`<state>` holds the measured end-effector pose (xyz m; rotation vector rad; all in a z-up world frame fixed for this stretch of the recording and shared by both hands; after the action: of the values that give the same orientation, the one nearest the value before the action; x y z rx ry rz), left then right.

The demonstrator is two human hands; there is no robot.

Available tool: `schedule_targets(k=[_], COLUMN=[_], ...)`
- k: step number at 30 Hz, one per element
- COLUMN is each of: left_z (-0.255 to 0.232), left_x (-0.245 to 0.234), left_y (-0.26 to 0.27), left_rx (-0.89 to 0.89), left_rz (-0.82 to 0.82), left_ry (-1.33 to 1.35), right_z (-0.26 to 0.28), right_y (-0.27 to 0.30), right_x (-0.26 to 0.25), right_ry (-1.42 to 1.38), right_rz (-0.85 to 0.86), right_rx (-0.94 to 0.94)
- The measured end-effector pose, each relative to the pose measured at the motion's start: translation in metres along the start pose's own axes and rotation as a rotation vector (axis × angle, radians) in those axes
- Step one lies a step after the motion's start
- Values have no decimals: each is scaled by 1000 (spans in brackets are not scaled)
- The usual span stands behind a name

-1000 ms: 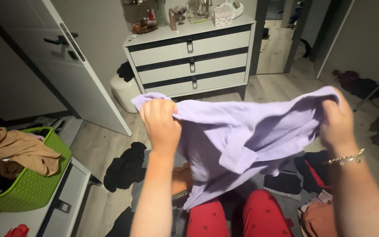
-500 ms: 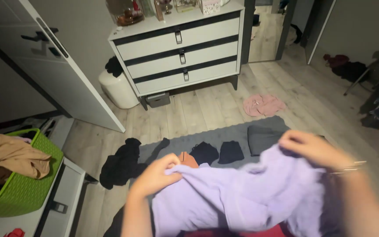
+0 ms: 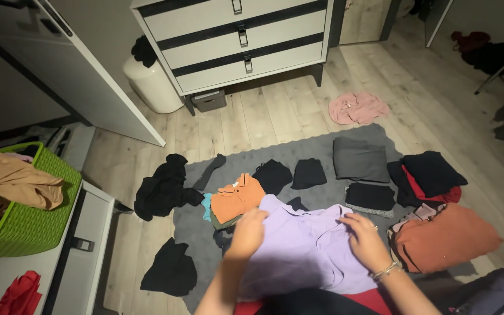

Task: Fold several shirts on the floor.

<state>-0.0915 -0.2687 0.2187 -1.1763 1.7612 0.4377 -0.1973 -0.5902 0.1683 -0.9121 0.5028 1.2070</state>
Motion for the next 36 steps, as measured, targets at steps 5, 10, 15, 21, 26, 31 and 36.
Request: schedule_targets(k=[5,10,15,21,26,31,36], left_z=[-1,95,57,24,20,16,27], left_x=[35,99,70,55,19,30,40], left_y=[-48,-48,-39,-36,-41,-29,-33], left_rx=[171,-259,-253,93,-146,-95,-17], left_rz=[-40,159,309,231,252,413,365], left_ry=[141,269,347,301,299,164,250], right_z=[-77,-180,-160,-111,-157,-181,-145], right_y=[-12,26,9,-12,-10,-2,-6], right_x=[-5,56,48,43,67,71,66], right_ry=[33,30,-96,-507,-845,-316,-304], right_rz=[-111,523,439,250,180,253,350], right_rx=[121,660,693,358,506,475,501])
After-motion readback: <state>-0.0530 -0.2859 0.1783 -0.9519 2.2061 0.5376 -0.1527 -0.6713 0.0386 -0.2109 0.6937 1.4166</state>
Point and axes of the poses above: each hand's wrist, its own y-axis away from the middle knuckle, its own x-axis out of the palm, z = x × y, the point moved 6 cm from there along -y, towards the middle knuckle, and after that the axes turned 2 degrees about z, right-handed, at the moved point
